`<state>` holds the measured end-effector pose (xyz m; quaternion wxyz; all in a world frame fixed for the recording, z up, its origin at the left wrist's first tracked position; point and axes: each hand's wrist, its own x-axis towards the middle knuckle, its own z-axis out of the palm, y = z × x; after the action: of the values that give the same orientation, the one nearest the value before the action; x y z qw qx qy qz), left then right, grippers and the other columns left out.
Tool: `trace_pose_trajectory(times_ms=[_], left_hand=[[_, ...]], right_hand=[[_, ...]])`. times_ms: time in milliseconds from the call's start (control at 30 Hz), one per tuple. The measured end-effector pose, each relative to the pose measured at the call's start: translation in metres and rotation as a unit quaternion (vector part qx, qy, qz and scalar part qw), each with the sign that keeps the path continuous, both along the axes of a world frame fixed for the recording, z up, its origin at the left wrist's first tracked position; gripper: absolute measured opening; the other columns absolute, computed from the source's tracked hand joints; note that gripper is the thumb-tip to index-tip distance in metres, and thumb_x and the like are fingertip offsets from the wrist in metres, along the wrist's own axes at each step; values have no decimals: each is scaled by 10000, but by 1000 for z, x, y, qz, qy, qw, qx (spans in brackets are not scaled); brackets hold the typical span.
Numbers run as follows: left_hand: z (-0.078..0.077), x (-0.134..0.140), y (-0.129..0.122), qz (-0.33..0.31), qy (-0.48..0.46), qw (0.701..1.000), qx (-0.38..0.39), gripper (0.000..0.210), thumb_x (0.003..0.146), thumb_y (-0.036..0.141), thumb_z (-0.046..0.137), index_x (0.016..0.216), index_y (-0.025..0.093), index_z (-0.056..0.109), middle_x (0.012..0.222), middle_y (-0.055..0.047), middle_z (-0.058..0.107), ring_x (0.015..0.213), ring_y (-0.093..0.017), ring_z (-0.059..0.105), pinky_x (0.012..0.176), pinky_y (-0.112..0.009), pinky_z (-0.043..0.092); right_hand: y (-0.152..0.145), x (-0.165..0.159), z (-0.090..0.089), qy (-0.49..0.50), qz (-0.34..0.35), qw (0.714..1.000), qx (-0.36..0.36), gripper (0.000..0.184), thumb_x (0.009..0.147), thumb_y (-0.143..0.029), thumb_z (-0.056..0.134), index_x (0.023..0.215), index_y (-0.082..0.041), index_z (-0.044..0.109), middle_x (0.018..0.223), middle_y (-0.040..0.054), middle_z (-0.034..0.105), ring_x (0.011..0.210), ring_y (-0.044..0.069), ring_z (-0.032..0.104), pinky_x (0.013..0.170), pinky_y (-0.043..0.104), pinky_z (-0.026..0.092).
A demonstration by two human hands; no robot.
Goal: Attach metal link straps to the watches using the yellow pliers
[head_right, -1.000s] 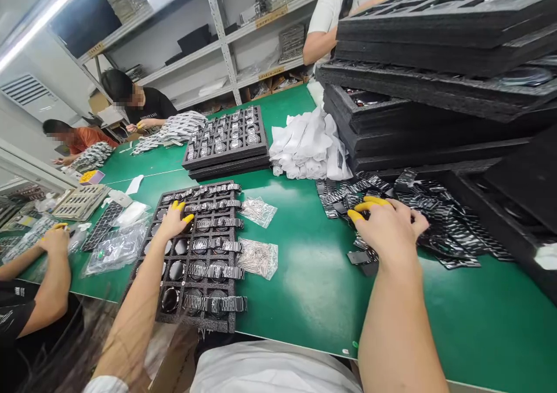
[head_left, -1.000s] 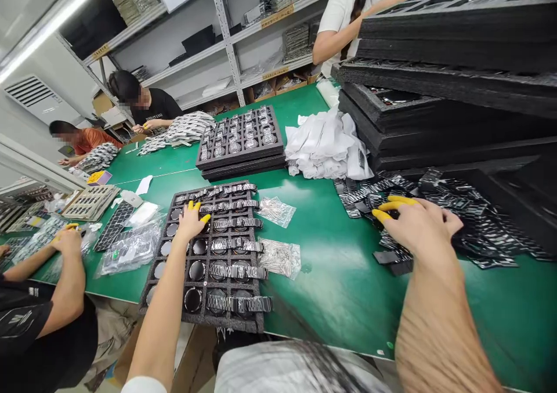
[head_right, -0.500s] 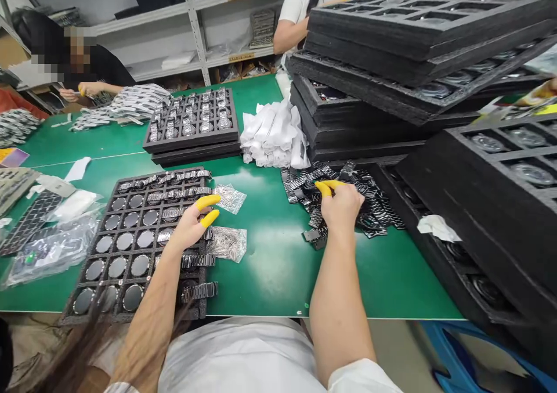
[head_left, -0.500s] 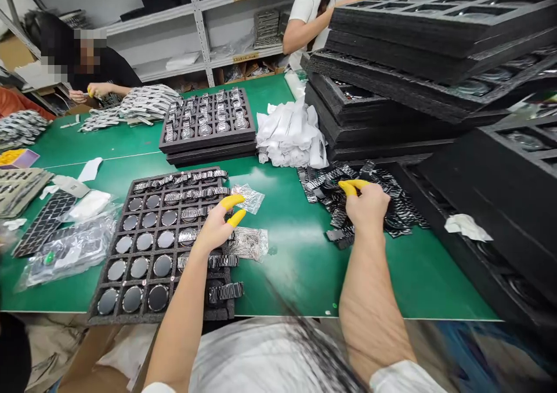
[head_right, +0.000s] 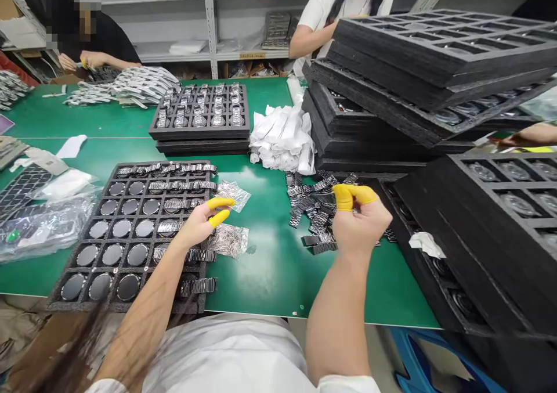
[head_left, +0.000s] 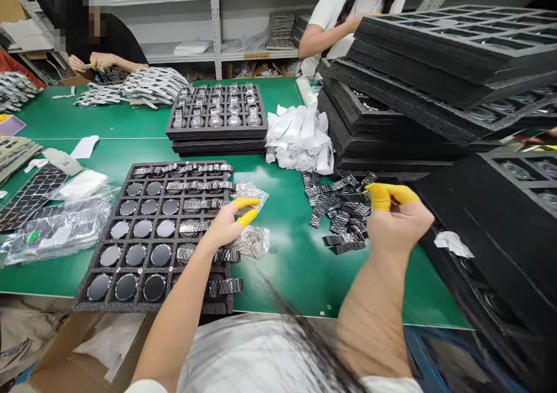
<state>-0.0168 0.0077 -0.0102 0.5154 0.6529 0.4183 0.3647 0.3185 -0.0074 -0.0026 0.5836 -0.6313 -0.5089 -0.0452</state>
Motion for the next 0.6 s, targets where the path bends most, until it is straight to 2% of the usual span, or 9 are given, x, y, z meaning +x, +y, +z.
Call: trace_pose_trajectory(times_ms=[100, 200, 233, 300, 367, 400, 467, 533, 600], left_hand=[[5, 2, -5, -56, -22, 998, 27, 429, 923, 346, 734, 1338, 240, 711, 1453, -129, 671, 1335, -312, 624, 1092, -475, 527], [16, 7, -15, -142, -30, 988, 54, 643, 781, 358, 899, 1382, 277, 686, 1579, -122, 580, 1497, -355, 487, 1241, -529, 393], [20, 8, -18, -177, -30, 983, 41, 655, 746, 370, 929, 1353, 276, 703, 1548, -122, 610, 1491, -360, 497, 1255, -529, 377], [26, 10, -25, -274, -40, 960, -40, 511, 784, 438, 900, 1232, 245, 748, 1348, -134, 737, 1335, -347, 646, 1170, -497, 479], [30, 10, -29, -343, -70, 923, -159, 385, 886, 533, 787, 1086, 206, 751, 1063, -127, 805, 953, -276, 790, 890, -400, 615], [30, 10, -30, -348, -89, 909, -210, 390, 918, 563, 738, 1031, 190, 732, 945, -113, 802, 746, -224, 778, 728, -339, 611], [29, 8, -28, -293, -141, 909, -261, 411, 920, 582, 721, 946, 174, 682, 776, -73, 767, 461, -136, 639, 486, -248, 481], [27, 6, -24, -202, -206, 924, -253, 389, 897, 545, 746, 894, 167, 658, 684, -28, 714, 363, -90, 510, 397, -223, 347], [25, 5, -20, -120, -270, 929, -223, 375, 901, 521, 731, 909, 148, 688, 657, -7, 667, 377, -75, 454, 416, -231, 321]], right_hand=[[-32, -30, 38, -53, 166, 985, -11, 195, 961, -381, 731, 877, -206, 753, 790, 48, 733, 705, 197, 674, 678, 325, 538], [-49, -69, 63, -81, 345, 934, -54, 209, 1028, -371, 668, 891, -242, 758, 777, 14, 741, 672, 170, 675, 632, 289, 533], [-50, -82, 64, -81, 390, 915, -68, 240, 1046, -390, 641, 891, -246, 756, 771, 11, 739, 662, 166, 671, 621, 284, 532], [-46, -103, 56, -67, 436, 892, -95, 314, 1064, -444, 599, 872, -241, 742, 760, 17, 733, 657, 166, 666, 618, 287, 534], [-40, -115, 37, -17, 429, 895, -125, 361, 1068, -497, 563, 883, -231, 721, 766, 24, 723, 658, 169, 659, 617, 292, 535], [-38, -117, 25, 17, 418, 897, -144, 362, 1068, -515, 546, 925, -227, 712, 788, 27, 723, 663, 170, 659, 616, 292, 536], [-37, -117, 2, 60, 403, 892, -197, 334, 1067, -512, 526, 1054, -220, 688, 863, 35, 731, 698, 177, 669, 634, 297, 546], [-41, -112, -15, 20, 389, 877, -281, 290, 1060, -448, 532, 1178, -212, 652, 954, 54, 743, 784, 199, 692, 693, 319, 558], [-47, -111, -23, -100, 356, 847, -383, 252, 1042, -366, 558, 1208, -194, 636, 1020, 80, 742, 876, 231, 703, 752, 344, 550]])
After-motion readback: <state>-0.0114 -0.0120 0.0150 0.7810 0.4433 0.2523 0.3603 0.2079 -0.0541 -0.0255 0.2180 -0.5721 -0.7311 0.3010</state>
